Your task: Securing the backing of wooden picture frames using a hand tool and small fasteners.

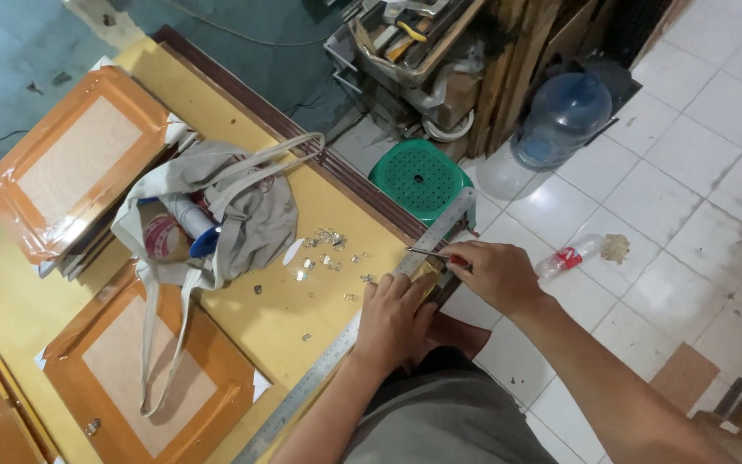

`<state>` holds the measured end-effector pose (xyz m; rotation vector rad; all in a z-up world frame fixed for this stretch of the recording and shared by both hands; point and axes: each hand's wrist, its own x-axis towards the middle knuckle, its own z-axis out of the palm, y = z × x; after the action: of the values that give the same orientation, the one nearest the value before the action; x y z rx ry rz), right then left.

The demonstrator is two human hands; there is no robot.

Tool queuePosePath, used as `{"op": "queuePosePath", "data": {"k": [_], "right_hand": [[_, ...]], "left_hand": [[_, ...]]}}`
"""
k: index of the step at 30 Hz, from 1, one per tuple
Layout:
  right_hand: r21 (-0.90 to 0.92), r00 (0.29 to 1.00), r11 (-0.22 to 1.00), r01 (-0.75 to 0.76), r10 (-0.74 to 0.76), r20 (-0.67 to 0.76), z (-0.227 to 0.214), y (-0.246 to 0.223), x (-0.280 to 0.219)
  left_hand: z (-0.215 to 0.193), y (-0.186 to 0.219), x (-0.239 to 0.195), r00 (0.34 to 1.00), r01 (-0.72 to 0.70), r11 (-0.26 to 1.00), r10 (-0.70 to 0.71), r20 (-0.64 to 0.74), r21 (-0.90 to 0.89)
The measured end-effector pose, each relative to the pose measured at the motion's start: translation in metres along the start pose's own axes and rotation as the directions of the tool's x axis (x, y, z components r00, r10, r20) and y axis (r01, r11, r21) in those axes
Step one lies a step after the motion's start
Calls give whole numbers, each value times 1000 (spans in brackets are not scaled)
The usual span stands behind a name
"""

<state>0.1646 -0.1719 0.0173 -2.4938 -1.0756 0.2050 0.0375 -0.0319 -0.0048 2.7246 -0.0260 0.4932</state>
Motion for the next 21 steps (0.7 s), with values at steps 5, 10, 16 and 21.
{"op": "queuePosePath", "data": {"k": [5, 10, 16, 21], "right_hand": [[63, 1000, 998, 16, -16, -3, -3, -2, 1], [185, 991, 979, -84, 101, -85, 13, 6, 7], [347, 982, 935, -73, 128, -139, 8, -24, 28], [305, 993, 946, 114, -105, -45, 7, -74, 54]], "left_hand": [[2, -1, 2, 999, 3, 1000, -3, 32, 0], [1, -8, -6, 997, 70, 997, -71, 30, 20], [-15, -18, -24, 974, 223, 974, -219, -63, 49], [-35, -26, -44, 919, 379, 922, -364, -147, 83]]}}
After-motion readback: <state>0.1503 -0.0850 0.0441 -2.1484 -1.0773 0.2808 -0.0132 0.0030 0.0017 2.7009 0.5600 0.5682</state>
